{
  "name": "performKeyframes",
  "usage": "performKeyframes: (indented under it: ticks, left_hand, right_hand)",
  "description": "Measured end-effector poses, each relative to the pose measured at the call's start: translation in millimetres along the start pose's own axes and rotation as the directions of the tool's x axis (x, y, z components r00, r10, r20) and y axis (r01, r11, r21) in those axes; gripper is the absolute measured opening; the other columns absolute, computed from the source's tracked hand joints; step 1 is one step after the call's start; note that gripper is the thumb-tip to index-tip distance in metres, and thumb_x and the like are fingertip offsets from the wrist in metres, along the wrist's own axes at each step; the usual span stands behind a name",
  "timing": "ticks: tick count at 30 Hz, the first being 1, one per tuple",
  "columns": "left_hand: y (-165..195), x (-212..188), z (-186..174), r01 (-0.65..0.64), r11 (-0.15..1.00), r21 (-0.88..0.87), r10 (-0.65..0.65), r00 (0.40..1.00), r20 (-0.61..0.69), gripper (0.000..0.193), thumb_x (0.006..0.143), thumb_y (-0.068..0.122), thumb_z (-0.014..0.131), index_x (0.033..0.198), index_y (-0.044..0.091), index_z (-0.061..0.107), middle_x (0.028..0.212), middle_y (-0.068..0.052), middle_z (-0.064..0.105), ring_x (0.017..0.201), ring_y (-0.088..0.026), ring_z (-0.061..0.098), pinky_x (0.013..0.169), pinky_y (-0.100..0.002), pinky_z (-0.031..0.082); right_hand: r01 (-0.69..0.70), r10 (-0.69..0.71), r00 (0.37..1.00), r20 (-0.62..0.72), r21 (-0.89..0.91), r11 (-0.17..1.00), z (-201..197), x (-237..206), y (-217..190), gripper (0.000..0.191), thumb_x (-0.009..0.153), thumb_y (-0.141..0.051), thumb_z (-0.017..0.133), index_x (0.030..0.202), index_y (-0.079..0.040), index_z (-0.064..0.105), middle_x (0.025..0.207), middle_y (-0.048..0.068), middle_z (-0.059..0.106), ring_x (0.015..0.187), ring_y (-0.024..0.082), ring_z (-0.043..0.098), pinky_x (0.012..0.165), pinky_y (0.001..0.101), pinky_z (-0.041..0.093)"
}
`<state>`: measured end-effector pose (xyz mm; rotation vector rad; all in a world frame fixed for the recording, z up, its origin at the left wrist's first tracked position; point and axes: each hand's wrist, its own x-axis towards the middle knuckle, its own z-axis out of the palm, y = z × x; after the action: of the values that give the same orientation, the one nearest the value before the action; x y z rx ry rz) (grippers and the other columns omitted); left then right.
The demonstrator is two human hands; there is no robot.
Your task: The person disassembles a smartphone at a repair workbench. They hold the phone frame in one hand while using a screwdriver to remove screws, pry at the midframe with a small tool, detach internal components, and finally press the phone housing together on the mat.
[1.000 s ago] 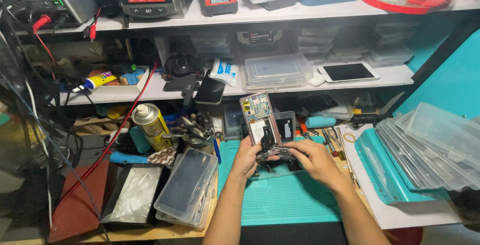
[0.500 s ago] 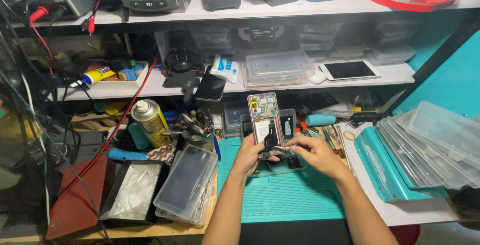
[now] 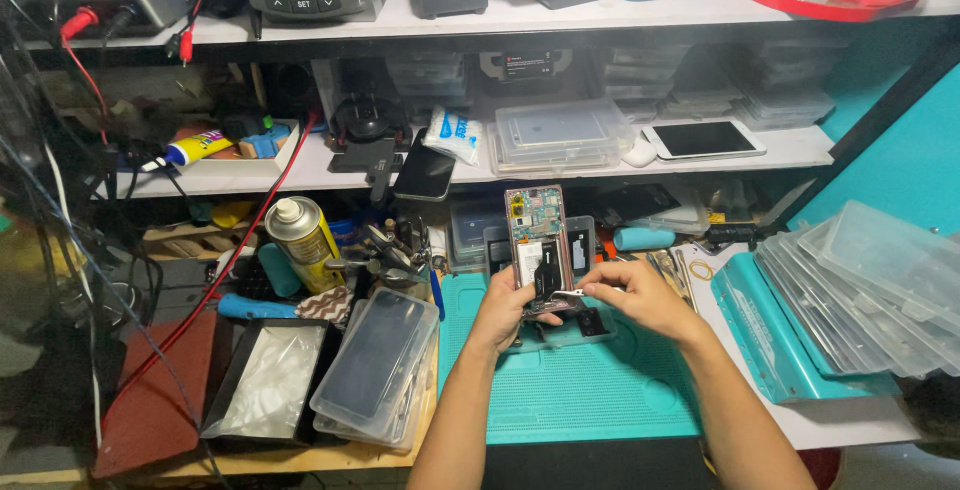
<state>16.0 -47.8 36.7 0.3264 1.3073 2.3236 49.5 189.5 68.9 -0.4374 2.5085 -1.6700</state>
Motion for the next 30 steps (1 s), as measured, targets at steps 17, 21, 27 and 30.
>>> performKeyframes:
  ticks: [17,21,27,30]
  left_hand:
    - [10.2,-11.3,-5.9,0.05,0.998,-0.025,-0.05,0.999,0.013,0.03,0.098,0.012,0.063,0.124,-0.004,0.062,0.105,-0.015,0.074,0.082,-0.022,0.075,0.055,-0.033,0.063]
    - [9.4,-10.1,-9.1,0.047,0.998,-0.051,-0.047,0.999,-0.007,0.03,0.099,0.012,0.061,0.124,-0.004,0.062,0.105,-0.015,0.074,0.081,-0.021,0.075,0.055,-0.033,0.062]
    - [8.3,-7.3,-13.3,0.053,0.993,-0.109,-0.06,0.996,-0.064,0.031,0.1,0.013,0.059,0.125,-0.003,0.063,0.104,-0.015,0.075,0.079,-0.021,0.075,0.055,-0.033,0.063]
    - [7.4,-5.8,-12.5,0.065,0.992,-0.106,-0.072,0.995,-0.068,0.031,0.1,0.014,0.058,0.125,-0.003,0.063,0.104,-0.015,0.075,0.079,-0.021,0.075,0.056,-0.034,0.063]
  right_hand:
    - [-0.163,0.16,0.986,0.046,0.06,0.985,8.9,0.8,-9.5,0.018,0.089,-0.016,0.073,0.094,0.0,0.079,0.077,0.004,0.073,0.066,0.01,0.062,0.059,0.0266,0.048]
    - [-0.114,0.114,0.993,0.012,0.047,0.992,12.0,-1.5,-20.8,0.017,0.089,-0.016,0.072,0.087,0.001,0.076,0.069,0.001,0.067,0.063,0.008,0.06,0.056,0.0255,0.046]
    - [0.053,-0.064,0.992,-0.105,-0.104,0.993,22.2,-5.7,-36.2,0.016,0.088,-0.016,0.071,0.085,0.0,0.074,0.068,0.002,0.067,0.063,0.008,0.058,0.055,0.0264,0.046]
    - [0.102,-0.126,0.982,-0.138,-0.169,0.98,21.9,-7.3,-37.2,0.015,0.088,-0.016,0.072,0.086,-0.001,0.074,0.07,0.002,0.068,0.063,0.009,0.058,0.054,0.0272,0.045]
